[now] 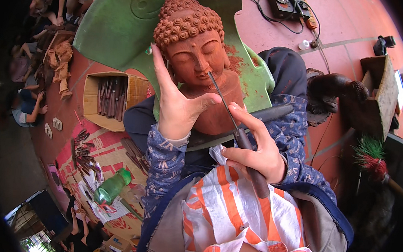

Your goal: The person is carving a wooden Buddha head using a chisel and mallet. They are seated on the floor, carefully shaping the facial features of the sculpture.

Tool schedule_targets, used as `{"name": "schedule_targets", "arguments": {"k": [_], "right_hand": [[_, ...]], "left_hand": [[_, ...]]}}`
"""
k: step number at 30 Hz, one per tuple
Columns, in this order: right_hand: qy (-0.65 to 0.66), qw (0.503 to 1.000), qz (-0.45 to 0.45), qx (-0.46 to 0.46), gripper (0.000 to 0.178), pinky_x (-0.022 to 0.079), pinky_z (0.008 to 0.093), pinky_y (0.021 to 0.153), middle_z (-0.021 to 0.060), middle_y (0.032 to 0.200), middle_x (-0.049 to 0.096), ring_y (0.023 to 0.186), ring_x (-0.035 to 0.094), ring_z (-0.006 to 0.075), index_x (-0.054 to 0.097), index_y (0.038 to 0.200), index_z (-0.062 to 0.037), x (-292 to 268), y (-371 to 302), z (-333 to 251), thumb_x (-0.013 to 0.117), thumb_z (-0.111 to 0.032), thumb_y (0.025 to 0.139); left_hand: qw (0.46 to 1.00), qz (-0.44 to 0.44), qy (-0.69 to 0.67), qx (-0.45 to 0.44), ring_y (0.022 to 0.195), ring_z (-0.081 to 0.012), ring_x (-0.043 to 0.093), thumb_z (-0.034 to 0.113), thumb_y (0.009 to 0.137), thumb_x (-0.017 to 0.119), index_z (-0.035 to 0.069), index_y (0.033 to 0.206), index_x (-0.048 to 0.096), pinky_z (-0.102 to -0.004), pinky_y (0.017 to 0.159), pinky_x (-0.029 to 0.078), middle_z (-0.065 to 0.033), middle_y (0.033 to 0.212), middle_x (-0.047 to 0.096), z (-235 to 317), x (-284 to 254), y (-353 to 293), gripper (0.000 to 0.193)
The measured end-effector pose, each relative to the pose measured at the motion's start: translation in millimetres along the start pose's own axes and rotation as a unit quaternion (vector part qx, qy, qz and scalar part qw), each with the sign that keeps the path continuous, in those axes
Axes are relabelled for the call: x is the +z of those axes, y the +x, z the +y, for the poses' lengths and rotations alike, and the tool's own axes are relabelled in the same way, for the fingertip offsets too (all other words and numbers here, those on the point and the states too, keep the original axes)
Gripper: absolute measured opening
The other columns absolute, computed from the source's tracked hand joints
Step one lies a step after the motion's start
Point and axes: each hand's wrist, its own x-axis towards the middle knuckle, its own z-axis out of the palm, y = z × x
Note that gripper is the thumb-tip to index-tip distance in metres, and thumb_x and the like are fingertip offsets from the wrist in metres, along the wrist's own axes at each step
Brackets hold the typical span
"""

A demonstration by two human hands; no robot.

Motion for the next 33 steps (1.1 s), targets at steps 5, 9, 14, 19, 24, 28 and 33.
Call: {"name": "schedule_targets", "arguments": {"k": [5,9,14,19,24,28,33], "right_hand": [[0.002,1.0,-0.001,-0.012,0.028,0.031,0.0635,0.107,0.0378,0.142,0.035,0.133,0.037,0.0541,0.064,0.091,-0.003,4.1,2.2,0.0,0.08,-0.015,0.072],[-0.012,1.0,0.01,-0.012,0.031,0.035,0.0635,0.104,0.0391,0.139,0.038,0.13,0.042,0.0536,0.059,0.082,-0.0018,4.8,3.5,-1.8,0.081,-0.022,0.071],[-0.037,0.999,0.018,-0.017,0.034,0.037,0.063,0.103,0.0388,0.138,0.041,0.128,0.045,0.0524,0.059,0.081,-0.002,4.6,6.6,-9.2,0.082,-0.024,0.071],[-0.074,0.997,0.012,-0.009,0.035,0.039,0.0615,0.103,0.0386,0.137,0.042,0.128,0.046,0.0509,0.059,0.081,-0.003,9.1,8.4,-16.1,0.082,-0.026,0.07],[-0.084,0.996,0.006,0.022,0.035,0.039,0.0623,0.102,0.0387,0.137,0.042,0.128,0.046,0.0504,0.059,0.081,-0.0036,6.5,13.5,-27.4,0.082,-0.027,0.069],[-0.092,0.996,0.01,0.017,0.034,0.036,0.0676,0.101,0.0392,0.136,0.042,0.129,0.044,0.0524,0.057,0.079,-0.0047,10.3,15.2,-25.8,0.081,-0.027,0.069],[-0.067,0.998,0.016,-0.004,0.036,0.03,0.0733,0.1,0.0409,0.137,0.039,0.13,0.04,0.0566,0.054,0.076,-0.0055,18.4,10.3,-11.4,0.081,-0.027,0.066]], "left_hand": [[0.999,0.011,0.021,0.036,0.144,-0.0344,0.02,0.065,0.053,0.082,-0.006,0.151,-0.001,-0.0429,0.118,0.02,-0.0279,0.155,0.014,-14.7,4.0,1.2,0.147],[0.999,0.008,0.024,0.028,0.144,-0.0344,0.022,0.065,0.053,0.083,-0.005,0.152,-0.002,-0.0433,0.118,0.022,-0.0274,0.155,0.015,-13.5,2.4,0.4,0.147],[1.0,0.004,0.01,0.029,0.143,-0.0343,0.023,0.065,0.053,0.082,-0.004,0.152,-0.002,-0.0437,0.117,0.024,-0.0271,0.154,0.017,-13.7,1.8,0.5,0.147],[1.0,0.004,0.017,0.025,0.143,-0.035,0.024,0.069,0.051,0.08,-0.006,0.151,-0.004,-0.0429,0.116,0.024,-0.0286,0.153,0.018,-17.3,-0.4,1.0,0.15],[1.0,-0.012,0.013,0.016,0.143,-0.0364,0.023,0.073,0.051,0.077,-0.01,0.149,-0.006,-0.0425,0.117,0.024,-0.0316,0.152,0.018,-19.5,0.3,4.0,0.152],[0.998,-0.025,0.055,0.022,0.143,-0.0384,0.024,0.075,0.053,0.073,-0.01,0.148,-0.007,-0.043,0.116,0.024,-0.0344,0.152,0.018,-18.2,-3.2,3.6,0.152],[0.993,-0.042,0.108,0.024,0.143,-0.0393,0.025,0.076,0.055,0.071,-0.011,0.148,-0.009,-0.043,0.116,0.024,-0.0352,0.151,0.018,-16.9,-6.9,2.9,0.151]]}}
